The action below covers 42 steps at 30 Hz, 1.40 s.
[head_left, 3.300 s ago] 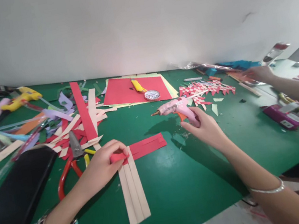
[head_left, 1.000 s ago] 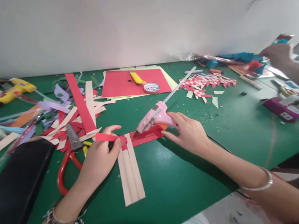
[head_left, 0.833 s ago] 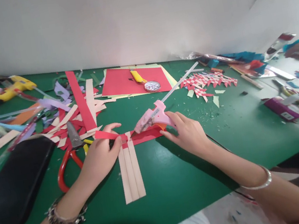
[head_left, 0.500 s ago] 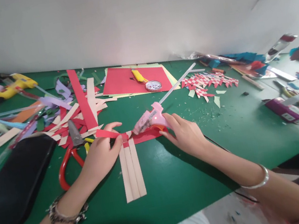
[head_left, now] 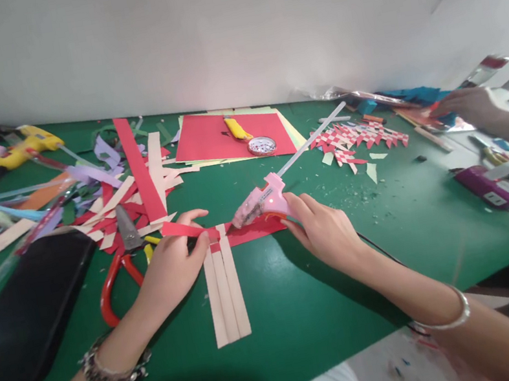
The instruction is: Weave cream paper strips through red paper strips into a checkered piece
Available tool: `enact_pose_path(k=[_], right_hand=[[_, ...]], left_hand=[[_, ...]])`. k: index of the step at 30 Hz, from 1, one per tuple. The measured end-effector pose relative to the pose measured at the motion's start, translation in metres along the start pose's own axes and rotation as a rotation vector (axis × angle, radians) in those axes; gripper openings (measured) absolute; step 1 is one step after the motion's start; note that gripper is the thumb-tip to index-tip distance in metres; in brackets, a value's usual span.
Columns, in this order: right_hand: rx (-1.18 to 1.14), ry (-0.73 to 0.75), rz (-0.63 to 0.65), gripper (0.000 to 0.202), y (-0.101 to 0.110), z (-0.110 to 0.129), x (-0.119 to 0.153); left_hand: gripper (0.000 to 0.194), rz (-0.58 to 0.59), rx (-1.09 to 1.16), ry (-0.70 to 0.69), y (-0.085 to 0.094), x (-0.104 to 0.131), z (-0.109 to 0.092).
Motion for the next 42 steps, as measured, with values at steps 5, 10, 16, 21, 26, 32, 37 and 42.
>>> enact_pose_path(k=[5, 10, 16, 21, 26, 32, 37, 42], right_hand=[[0.017, -0.003, -0.022, 0.034, -0.001, -0.006, 0.005], [0.027, -0.032, -0.002, 0.034, 0.000, -0.010, 0.009], [0.057, -0.076, 0.039, 0.034, 0.002, -0.015, 0.015], [0.089, -0.108, 0.020, 0.033, 0.002, -0.020, 0.023], [0.110, -0.150, 0.037, 0.031, 0.003, -0.026, 0.028], [0.129, -0.154, 0.006, 0.030, 0.001, -0.035, 0.037], [0.141, -0.194, 0.025, 0.029, 0.004, -0.041, 0.043], [0.137, -0.215, 0.031, 0.030, 0.005, -0.046, 0.048]], left_hand=[[0.034, -0.010, -0.003, -0.005, -0.002, -0.001, 0.003], [0.035, -0.001, -0.003, 0.002, -0.002, -0.002, 0.003], [0.034, -0.003, -0.009, 0.005, -0.003, -0.002, 0.004], [0.033, -0.025, -0.002, -0.027, -0.004, -0.002, 0.006], [0.031, -0.036, -0.006, -0.035, -0.004, -0.002, 0.006], [0.029, -0.024, -0.003, -0.009, -0.004, -0.003, 0.005], [0.030, -0.022, 0.002, -0.012, -0.004, -0.003, 0.003], [0.032, -0.021, 0.005, -0.009, -0.004, -0.003, 0.004]])
Point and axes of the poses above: each hand's wrist, its own x-axis away from the middle knuckle, its own y-axis out of the back of the hand, z = x × y, the point moved 1 cm from there along -x, towards the middle knuckle, and after that the axes turned 10 degrees about y, right-handed, at the moved point
